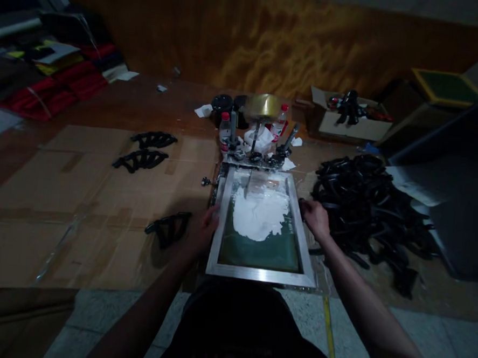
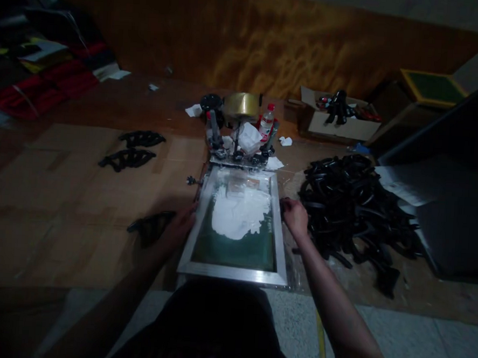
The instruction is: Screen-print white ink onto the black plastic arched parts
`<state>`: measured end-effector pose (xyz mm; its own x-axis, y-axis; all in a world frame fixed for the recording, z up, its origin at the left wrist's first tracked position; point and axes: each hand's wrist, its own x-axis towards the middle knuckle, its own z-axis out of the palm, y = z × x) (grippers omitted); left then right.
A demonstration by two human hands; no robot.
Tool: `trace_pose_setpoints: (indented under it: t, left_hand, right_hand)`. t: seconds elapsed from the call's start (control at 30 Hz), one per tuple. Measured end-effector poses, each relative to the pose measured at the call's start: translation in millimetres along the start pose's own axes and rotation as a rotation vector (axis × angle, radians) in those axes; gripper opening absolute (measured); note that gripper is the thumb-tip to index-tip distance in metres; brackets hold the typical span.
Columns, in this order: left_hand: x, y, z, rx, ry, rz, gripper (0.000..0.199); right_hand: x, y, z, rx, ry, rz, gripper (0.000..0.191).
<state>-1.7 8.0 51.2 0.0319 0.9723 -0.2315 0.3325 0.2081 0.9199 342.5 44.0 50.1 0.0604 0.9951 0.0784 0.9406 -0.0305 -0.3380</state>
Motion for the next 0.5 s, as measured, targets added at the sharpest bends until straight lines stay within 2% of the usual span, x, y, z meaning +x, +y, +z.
trace_pose_setpoints:
  t: [0.07,0.13,0.17,0.2,0.27,0.3,0.37,0.43,0.5]
  left_hand:
    - [1.8,-24.2,12.7,-0.014,-0.03,-0.062,0.067]
    - [6.7,-38.5,20.2,0.023,-0.041,-0.067,0.071]
    - [9.4,-42.6,21.8,0.045,-0.038,-0.055,0.071]
    - [11.8,-45.3,22.2,0.062,-0.032,-0.044,0.071]
    - [15.2,-48.6,21.3,0.074,-0.035,-0.032,0.07]
    - [16.0,-49.9,20.8,0.07,-0.043,-0.031,0.07]
    - [16.2,-52.2,20.6,0.056,-0.056,-0.038,0.067]
    - [15.4,-53.8,21.6,0.034,-0.057,-0.049,0.065]
    - [14.4,-54.2,22.6,0.016,-0.049,-0.055,0.064]
  right_hand:
    - [21.8,-16.1,-6.2,0.0,0.097,-0.005,0.038]
    - [40.3,-50.0,-6.3,0.002,0.131,-0.15,0.056]
    - [46.0,-69.2,-4.6,-0.011,0.088,-0.233,0.058]
    - [48.3,-87.3,-2.3,-0.035,0.009,-0.292,0.052]
    - [41.2,-113.4,3.2,-0.113,-0.188,-0.348,0.03]
    - [32.3,-119.8,5.8,-0.155,-0.269,-0.373,0.023]
    - [9.1,-119.9,8.7,-0.206,-0.363,-0.483,0.02]
    - [-11.4,-110.2,7.7,-0.195,-0.413,-0.669,0.023]
    - [-20.2,-100.7,4.1,-0.141,-0.487,-0.827,0.024]
